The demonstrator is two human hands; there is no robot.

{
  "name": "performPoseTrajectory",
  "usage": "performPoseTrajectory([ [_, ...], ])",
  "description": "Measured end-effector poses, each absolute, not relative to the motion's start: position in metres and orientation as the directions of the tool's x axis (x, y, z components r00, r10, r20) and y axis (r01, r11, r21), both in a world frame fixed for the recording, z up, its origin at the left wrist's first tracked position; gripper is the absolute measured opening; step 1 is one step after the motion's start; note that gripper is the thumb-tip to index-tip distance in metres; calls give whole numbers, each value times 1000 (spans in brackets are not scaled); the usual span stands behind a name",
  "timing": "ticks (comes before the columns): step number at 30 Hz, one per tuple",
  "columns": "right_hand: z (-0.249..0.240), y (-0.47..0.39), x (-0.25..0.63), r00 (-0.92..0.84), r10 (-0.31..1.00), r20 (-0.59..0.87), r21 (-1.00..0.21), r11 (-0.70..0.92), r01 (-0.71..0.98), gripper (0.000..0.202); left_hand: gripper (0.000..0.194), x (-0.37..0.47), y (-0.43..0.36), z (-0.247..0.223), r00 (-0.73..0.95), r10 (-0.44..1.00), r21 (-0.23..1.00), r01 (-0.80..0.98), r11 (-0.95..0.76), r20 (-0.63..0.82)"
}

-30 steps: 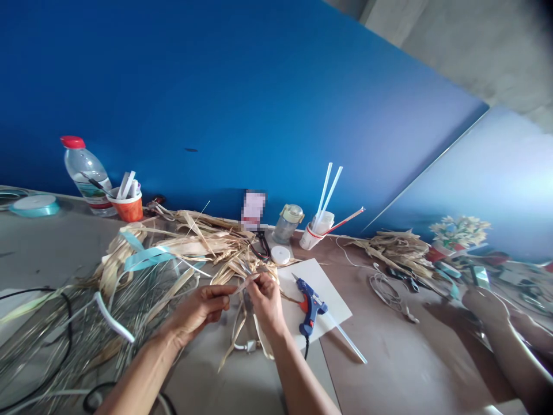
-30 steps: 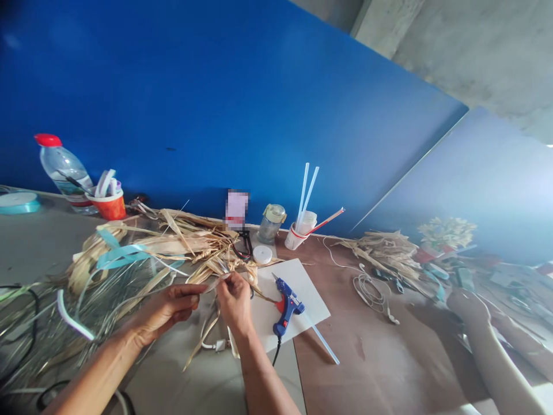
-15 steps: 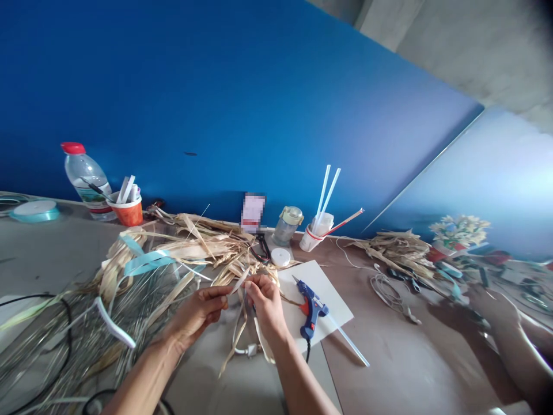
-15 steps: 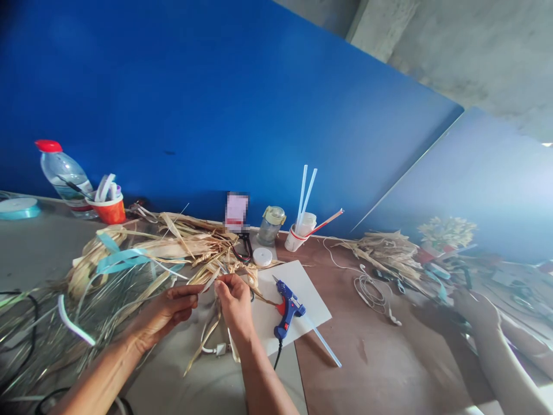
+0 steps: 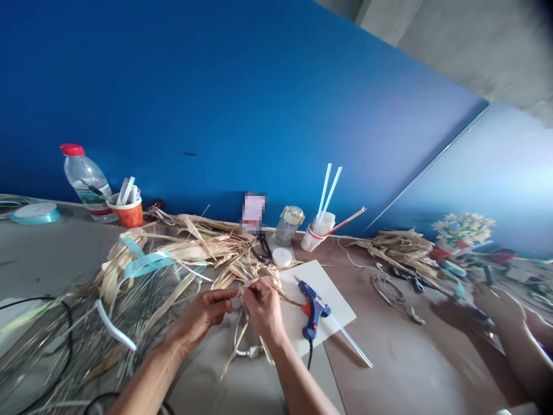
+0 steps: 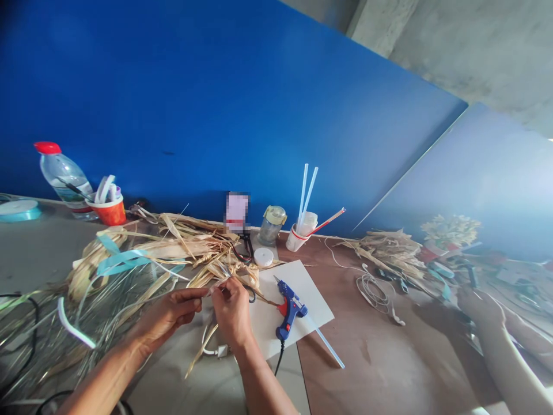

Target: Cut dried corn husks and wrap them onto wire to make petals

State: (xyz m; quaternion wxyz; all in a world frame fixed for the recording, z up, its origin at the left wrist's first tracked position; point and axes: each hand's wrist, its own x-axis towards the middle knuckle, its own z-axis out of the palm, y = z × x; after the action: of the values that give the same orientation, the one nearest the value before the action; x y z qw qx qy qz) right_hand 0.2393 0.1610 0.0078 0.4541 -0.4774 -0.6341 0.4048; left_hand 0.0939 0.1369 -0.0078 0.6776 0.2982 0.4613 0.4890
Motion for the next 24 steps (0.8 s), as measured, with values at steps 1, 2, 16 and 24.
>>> performPoseTrajectory([
  [1, 8, 161, 239, -132, 976, 172, -955, 198, 221, 15, 33, 94, 137, -8, 98, 937, 856, -385, 346, -334],
  [2, 8, 161, 239, -130, 980, 153, -964, 177, 199, 15, 33, 94, 137, -8, 98, 937, 856, -384, 346, -335],
  [16, 8, 163, 241, -118, 988, 101, -995, 102, 1, 20, 37, 91, 137, -11, 98, 942, 823, -463, 329, -321],
  [24, 2, 172, 246, -25, 985, 170, -976, 172, 136, 15, 32, 88, 142, -13, 13, 951, 809, -523, 269, -308],
])
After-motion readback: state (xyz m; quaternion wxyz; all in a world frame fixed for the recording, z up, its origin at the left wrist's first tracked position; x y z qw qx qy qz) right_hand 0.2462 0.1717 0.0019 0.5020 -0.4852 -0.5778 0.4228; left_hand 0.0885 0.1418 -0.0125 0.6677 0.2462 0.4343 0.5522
